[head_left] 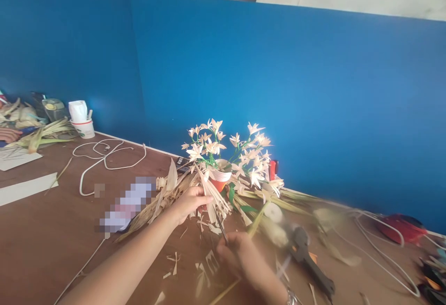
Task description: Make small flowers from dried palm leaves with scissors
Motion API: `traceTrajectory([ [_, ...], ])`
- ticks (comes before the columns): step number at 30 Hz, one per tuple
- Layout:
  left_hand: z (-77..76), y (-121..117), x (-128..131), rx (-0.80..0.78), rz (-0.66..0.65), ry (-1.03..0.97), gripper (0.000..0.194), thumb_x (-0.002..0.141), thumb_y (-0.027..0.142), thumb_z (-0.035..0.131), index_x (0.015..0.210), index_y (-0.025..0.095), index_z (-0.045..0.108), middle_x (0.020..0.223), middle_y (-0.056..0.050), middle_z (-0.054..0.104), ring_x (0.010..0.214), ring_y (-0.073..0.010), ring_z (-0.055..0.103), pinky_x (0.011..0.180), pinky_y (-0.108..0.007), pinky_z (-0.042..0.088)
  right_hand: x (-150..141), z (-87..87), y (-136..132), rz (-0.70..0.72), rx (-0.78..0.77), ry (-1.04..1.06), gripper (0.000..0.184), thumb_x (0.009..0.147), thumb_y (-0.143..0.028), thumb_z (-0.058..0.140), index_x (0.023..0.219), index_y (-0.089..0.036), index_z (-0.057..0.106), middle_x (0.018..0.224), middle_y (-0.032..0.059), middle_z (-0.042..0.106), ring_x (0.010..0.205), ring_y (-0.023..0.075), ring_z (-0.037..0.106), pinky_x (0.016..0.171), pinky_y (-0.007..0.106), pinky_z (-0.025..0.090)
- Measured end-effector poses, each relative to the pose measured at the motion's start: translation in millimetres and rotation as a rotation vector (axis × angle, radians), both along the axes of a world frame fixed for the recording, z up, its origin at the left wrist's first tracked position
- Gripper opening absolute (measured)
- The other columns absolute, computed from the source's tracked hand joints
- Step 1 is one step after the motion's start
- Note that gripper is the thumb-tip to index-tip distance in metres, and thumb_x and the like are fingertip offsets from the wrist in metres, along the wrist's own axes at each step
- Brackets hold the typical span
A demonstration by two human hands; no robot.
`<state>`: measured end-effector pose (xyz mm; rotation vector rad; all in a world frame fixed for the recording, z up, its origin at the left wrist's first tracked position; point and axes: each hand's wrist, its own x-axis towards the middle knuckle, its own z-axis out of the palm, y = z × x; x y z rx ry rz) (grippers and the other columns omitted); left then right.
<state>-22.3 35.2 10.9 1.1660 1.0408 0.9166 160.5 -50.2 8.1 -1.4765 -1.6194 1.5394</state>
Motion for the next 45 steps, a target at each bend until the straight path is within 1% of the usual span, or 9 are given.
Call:
traceTrajectory([
  [7, 3.5, 1.0, -2.9, -0.016, -0.026, 0.038, 0.023, 0.063, 0.034, 0.076, 0.072, 0.013, 0.071, 0.056, -0.002, 0.06, 0.05, -0.0129, 0.05, 0.049, -0.026, 0.036, 0.7, 3.1, -0.6, 0.032, -0.012, -0.035, 0.035, 0.068, -0.048, 0.067, 0.061, -0.015, 0.057, 0.051, -0.0034, 0.053, 0.036, 0.0045, 0.037, 0.037, 0.018, 0.026],
  [17, -2.7, 5.0, -10.4, 0.004, -0.14, 0.05, 0.029, 0.065, 0.035, 0.075, 0.084, 0.014, 0.074, 0.066, -0.003, 0.065, 0.053, -0.0117, 0.052, 0.053, -0.025, 0.04, 7.0, -12.2, 2.0, 0.055, -0.062, 0.004, 0.023, 0.069, -0.037, 0.064, 0.066, -0.014, 0.061, 0.051, -0.0042, 0.055, 0.033, 0.0038, 0.036, 0.032, 0.017, 0.021],
  [22, -3.6, 6.7, -11.3, -0.005, -0.157, 0.079, 0.032, 0.064, 0.037, 0.076, 0.086, 0.014, 0.074, 0.069, -0.003, 0.066, 0.055, -0.0121, 0.053, 0.055, -0.025, 0.042, 5.7, -4.1, 1.5, 0.068, -0.077, -0.006, 0.02, 0.07, -0.031, 0.062, 0.062, -0.014, 0.06, 0.047, -0.0054, 0.051, 0.033, 0.0032, 0.036, 0.032, 0.016, 0.019],
  [27, 0.7, 5.6, -11.8, -0.012, -0.177, 0.088, 0.024, 0.066, 0.033, 0.074, 0.082, 0.015, 0.073, 0.066, 0.0, 0.065, 0.054, -0.01, 0.051, 0.054, -0.023, 0.041, 5.6, 4.7, 0.8, 0.111, -0.03, -0.045, 0.017, 0.071, -0.027, 0.062, 0.063, -0.013, 0.06, 0.046, -0.0058, 0.05, 0.033, 0.0035, 0.036, 0.032, 0.016, 0.019],
  [32, 6.3, 3.2, -11.8, -0.01, -0.207, 0.121, 0.017, 0.068, 0.028, 0.072, 0.079, 0.015, 0.073, 0.058, 0.002, 0.06, 0.05, -0.0087, 0.049, 0.047, -0.02, 0.037, 6.7, 4.3, 1.8, 0.126, -0.014, -0.081, 0.013, 0.069, -0.023, 0.063, 0.062, -0.013, 0.06, 0.048, -0.0053, 0.051, 0.033, 0.0037, 0.037, 0.032, 0.016, 0.02],
  [35, 5.6, 3.3, -11.7, -0.009, -0.202, 0.119, 0.016, 0.068, 0.028, 0.072, 0.077, 0.015, 0.072, 0.056, 0.002, 0.059, 0.05, -0.009, 0.049, 0.047, -0.02, 0.037, 6.9, 3.2, 2.3, 0.121, -0.012, -0.084, 0.01, 0.068, -0.02, 0.062, 0.061, -0.013, 0.062, 0.048, -0.0051, 0.051, 0.033, 0.0036, 0.038, 0.031, 0.016, 0.02],
  [38, 2.3, 4.7, -12.0, 0.005, -0.185, 0.113, 0.018, 0.068, 0.029, 0.072, 0.081, 0.016, 0.073, 0.055, 0.003, 0.058, 0.049, -0.0092, 0.048, 0.047, -0.021, 0.037, 8.0, 2.4, 2.3, 0.115, -0.02, -0.075, 0.011, 0.07, -0.021, 0.06, 0.064, -0.013, 0.063, 0.05, -0.004, 0.054, 0.032, 0.0033, 0.038, 0.031, 0.015, 0.021],
  [43, -2.1, 6.9, -12.9, 0.049, -0.167, 0.13, 0.02, 0.068, 0.032, 0.072, 0.081, 0.015, 0.074, 0.057, 0.001, 0.059, 0.05, -0.0107, 0.049, 0.048, -0.022, 0.038, 11.2, -1.6, 2.5, 0.193, -0.069, -0.036, 0.02, 0.071, -0.032, 0.062, 0.071, -0.012, 0.065, 0.056, -0.0013, 0.059, 0.034, 0.0054, 0.045, 0.03, 0.015, 0.03],
  [45, -2.3, 6.7, -13.0, 0.064, -0.156, 0.145, 0.022, 0.069, 0.032, 0.071, 0.082, 0.015, 0.074, 0.059, 0.0, 0.061, 0.052, -0.0119, 0.051, 0.049, -0.023, 0.039, 11.5, -3.5, 2.6, 0.205, -0.07, -0.026, 0.02, 0.069, -0.032, 0.063, 0.071, -0.012, 0.066, 0.058, -0.0008, 0.06, 0.035, 0.0056, 0.046, 0.03, 0.015, 0.031],
])
